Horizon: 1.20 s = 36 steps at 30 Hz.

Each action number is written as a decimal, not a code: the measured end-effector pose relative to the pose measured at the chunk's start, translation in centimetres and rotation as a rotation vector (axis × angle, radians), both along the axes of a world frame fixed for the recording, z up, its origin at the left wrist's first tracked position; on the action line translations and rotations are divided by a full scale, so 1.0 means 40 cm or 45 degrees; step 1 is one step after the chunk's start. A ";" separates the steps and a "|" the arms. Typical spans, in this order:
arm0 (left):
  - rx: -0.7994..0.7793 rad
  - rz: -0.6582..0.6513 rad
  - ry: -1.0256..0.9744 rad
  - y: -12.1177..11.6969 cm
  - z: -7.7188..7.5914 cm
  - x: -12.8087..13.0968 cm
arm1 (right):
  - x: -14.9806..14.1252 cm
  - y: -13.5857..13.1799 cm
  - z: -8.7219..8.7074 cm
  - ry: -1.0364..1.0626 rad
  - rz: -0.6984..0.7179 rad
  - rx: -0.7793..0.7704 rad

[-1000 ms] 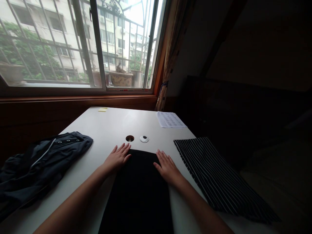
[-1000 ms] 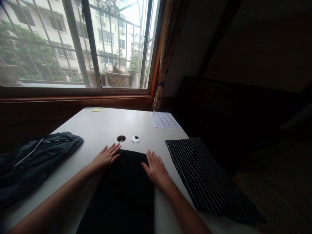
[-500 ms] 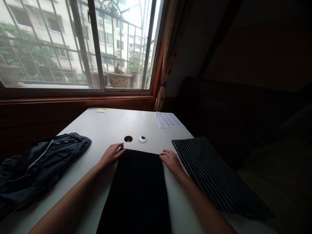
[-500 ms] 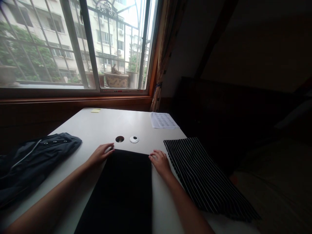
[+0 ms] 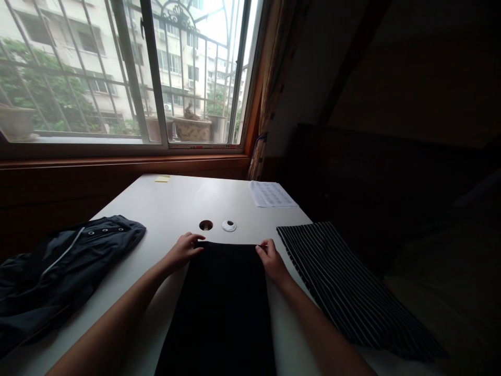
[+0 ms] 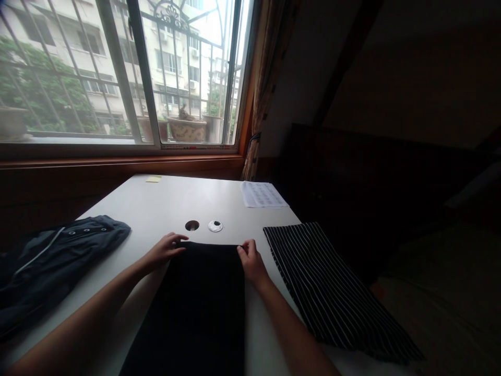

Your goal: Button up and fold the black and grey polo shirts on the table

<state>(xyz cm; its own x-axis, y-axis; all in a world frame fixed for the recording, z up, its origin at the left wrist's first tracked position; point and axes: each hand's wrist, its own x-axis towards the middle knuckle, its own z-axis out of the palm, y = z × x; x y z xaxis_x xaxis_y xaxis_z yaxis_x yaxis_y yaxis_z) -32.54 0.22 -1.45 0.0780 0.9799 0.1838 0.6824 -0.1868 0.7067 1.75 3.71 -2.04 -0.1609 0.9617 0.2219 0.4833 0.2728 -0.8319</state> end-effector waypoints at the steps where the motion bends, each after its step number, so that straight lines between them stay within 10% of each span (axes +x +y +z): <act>1: -0.002 -0.008 -0.021 -0.001 0.002 0.004 | -0.004 -0.002 0.003 0.028 0.000 -0.021; 16: -0.099 0.004 0.026 -0.019 0.028 0.035 | 0.008 -0.198 0.077 0.687 0.305 -0.858; 28: -0.534 -0.097 -0.729 -0.096 0.074 0.048 | 0.038 -0.343 0.073 0.742 0.389 -0.822; 36: -0.437 -0.270 -1.046 -0.106 0.100 0.192 | 0.161 -0.335 0.128 0.485 0.161 -0.560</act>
